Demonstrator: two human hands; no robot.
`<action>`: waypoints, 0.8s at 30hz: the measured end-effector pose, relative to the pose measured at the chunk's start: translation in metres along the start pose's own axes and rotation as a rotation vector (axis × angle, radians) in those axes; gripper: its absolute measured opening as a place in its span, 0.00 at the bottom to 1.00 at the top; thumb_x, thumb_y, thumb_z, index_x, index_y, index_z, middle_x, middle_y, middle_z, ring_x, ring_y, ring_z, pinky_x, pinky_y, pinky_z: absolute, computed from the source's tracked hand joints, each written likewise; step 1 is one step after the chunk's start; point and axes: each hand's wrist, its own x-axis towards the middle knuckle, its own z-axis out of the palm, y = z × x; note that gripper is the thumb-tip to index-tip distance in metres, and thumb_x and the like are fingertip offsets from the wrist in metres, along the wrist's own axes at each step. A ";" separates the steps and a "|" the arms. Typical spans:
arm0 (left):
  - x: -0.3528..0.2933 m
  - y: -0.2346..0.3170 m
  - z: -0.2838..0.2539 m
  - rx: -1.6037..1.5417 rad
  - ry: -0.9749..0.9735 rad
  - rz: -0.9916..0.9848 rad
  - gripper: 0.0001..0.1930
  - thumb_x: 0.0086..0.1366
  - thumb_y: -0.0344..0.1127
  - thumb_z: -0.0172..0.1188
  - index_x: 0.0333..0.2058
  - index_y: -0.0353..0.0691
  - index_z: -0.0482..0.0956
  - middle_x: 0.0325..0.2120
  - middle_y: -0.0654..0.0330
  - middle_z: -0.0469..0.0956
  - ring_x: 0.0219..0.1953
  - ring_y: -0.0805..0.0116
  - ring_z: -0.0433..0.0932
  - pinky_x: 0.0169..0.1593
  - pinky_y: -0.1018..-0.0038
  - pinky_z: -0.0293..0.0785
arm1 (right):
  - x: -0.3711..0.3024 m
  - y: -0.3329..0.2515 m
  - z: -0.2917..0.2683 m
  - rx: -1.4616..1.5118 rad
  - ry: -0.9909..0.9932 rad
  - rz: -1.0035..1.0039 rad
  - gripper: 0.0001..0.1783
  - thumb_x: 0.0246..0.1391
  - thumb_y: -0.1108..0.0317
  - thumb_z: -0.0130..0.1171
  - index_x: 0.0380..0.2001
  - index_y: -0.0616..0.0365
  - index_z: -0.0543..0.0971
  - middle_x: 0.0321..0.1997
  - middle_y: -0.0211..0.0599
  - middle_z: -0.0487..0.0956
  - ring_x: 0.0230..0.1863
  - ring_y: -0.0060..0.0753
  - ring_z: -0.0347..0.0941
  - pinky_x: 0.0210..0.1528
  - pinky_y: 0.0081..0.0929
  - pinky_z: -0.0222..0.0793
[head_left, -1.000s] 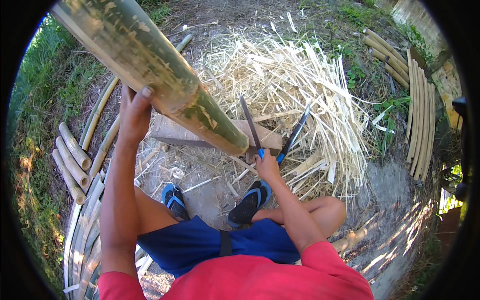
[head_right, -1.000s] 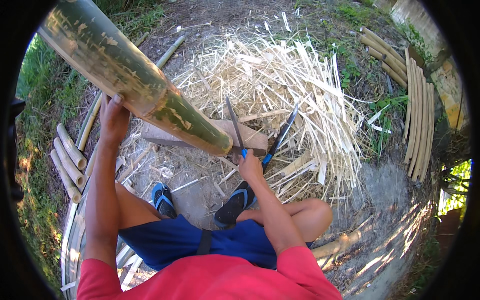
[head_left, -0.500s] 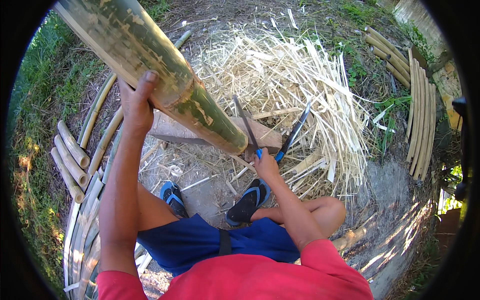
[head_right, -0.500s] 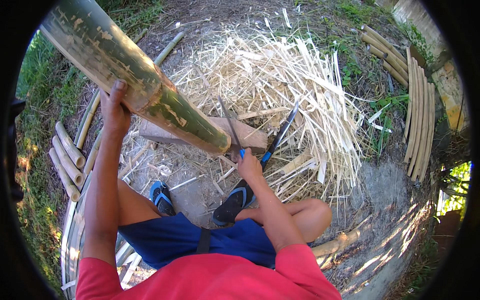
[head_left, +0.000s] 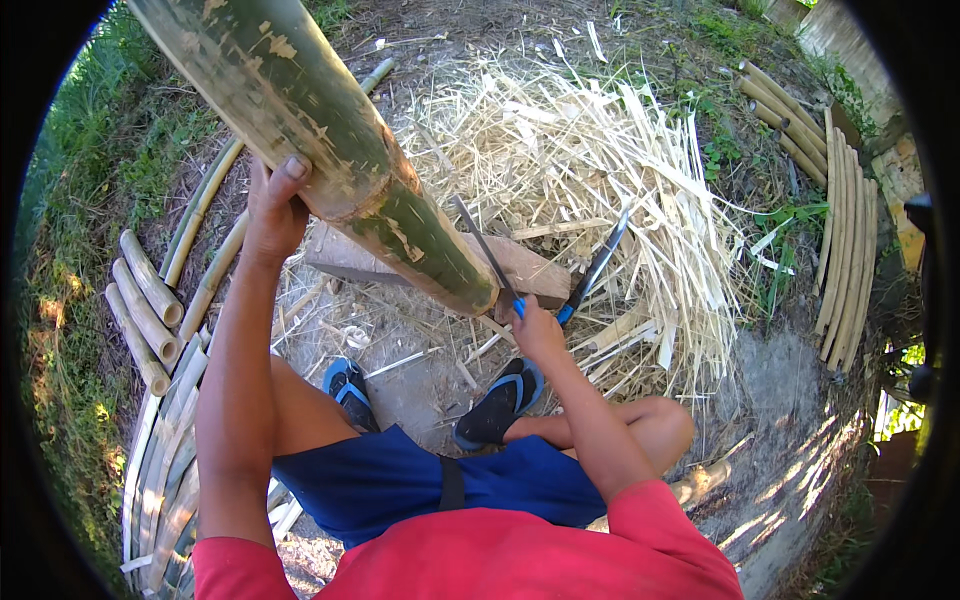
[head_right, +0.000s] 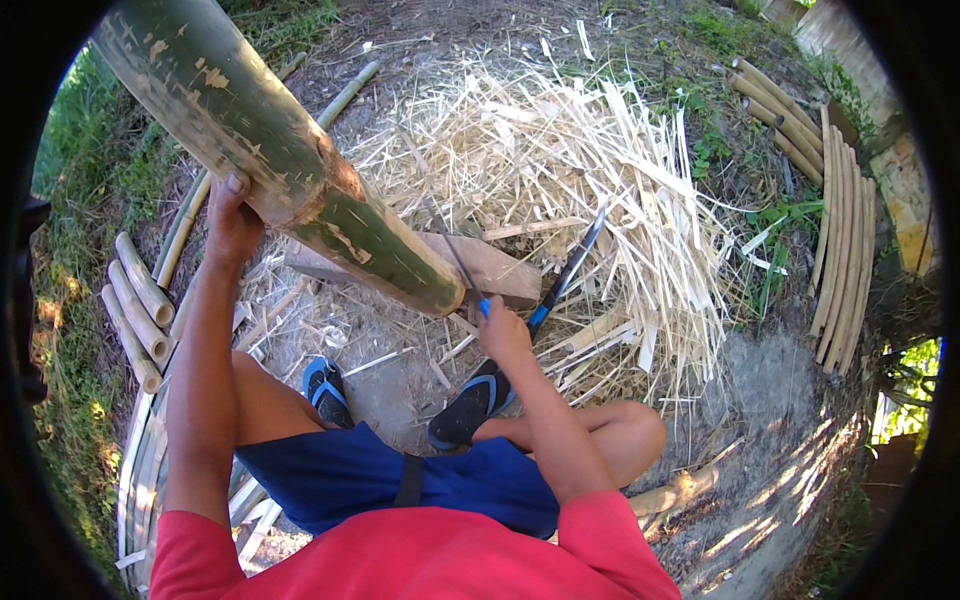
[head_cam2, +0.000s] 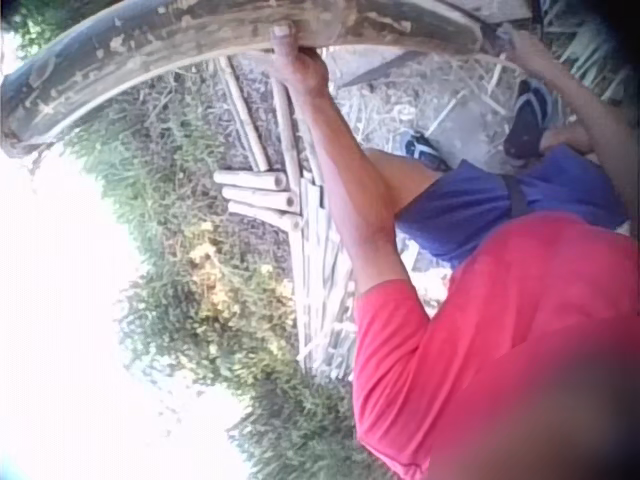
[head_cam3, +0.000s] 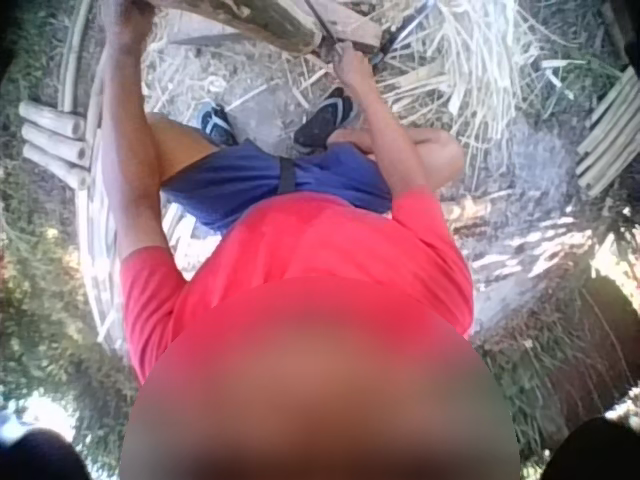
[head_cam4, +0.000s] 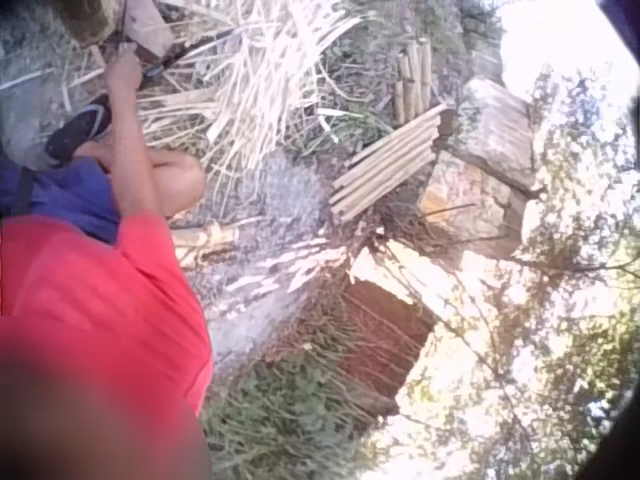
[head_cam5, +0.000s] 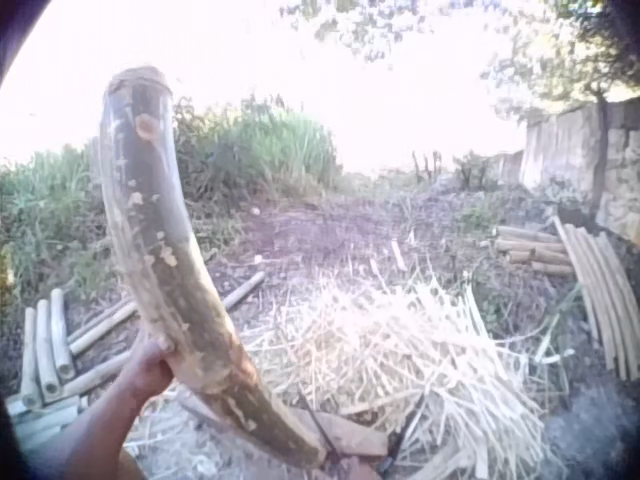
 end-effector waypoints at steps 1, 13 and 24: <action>-0.001 0.005 0.004 0.015 0.001 0.017 0.48 0.53 0.51 0.69 0.66 0.35 0.55 0.57 0.51 0.67 0.59 0.57 0.68 0.64 0.60 0.65 | 0.005 0.013 0.012 0.046 0.033 -0.039 0.17 0.60 0.61 0.57 0.44 0.61 0.68 0.30 0.61 0.80 0.35 0.68 0.78 0.37 0.58 0.71; 0.001 0.011 0.015 0.073 0.270 0.236 0.39 0.56 0.43 0.70 0.61 0.33 0.61 0.49 0.51 0.72 0.53 0.60 0.73 0.59 0.66 0.69 | -0.019 0.005 0.047 0.317 0.175 0.024 0.17 0.60 0.64 0.56 0.45 0.63 0.67 0.32 0.67 0.79 0.36 0.72 0.76 0.38 0.61 0.70; 0.001 0.006 0.027 0.193 0.131 0.223 0.42 0.54 0.51 0.69 0.60 0.32 0.60 0.50 0.50 0.73 0.53 0.59 0.73 0.58 0.63 0.69 | -0.030 -0.068 -0.069 0.546 0.534 -0.540 0.18 0.62 0.74 0.55 0.54 0.61 0.67 0.28 0.46 0.78 0.24 0.51 0.76 0.29 0.39 0.72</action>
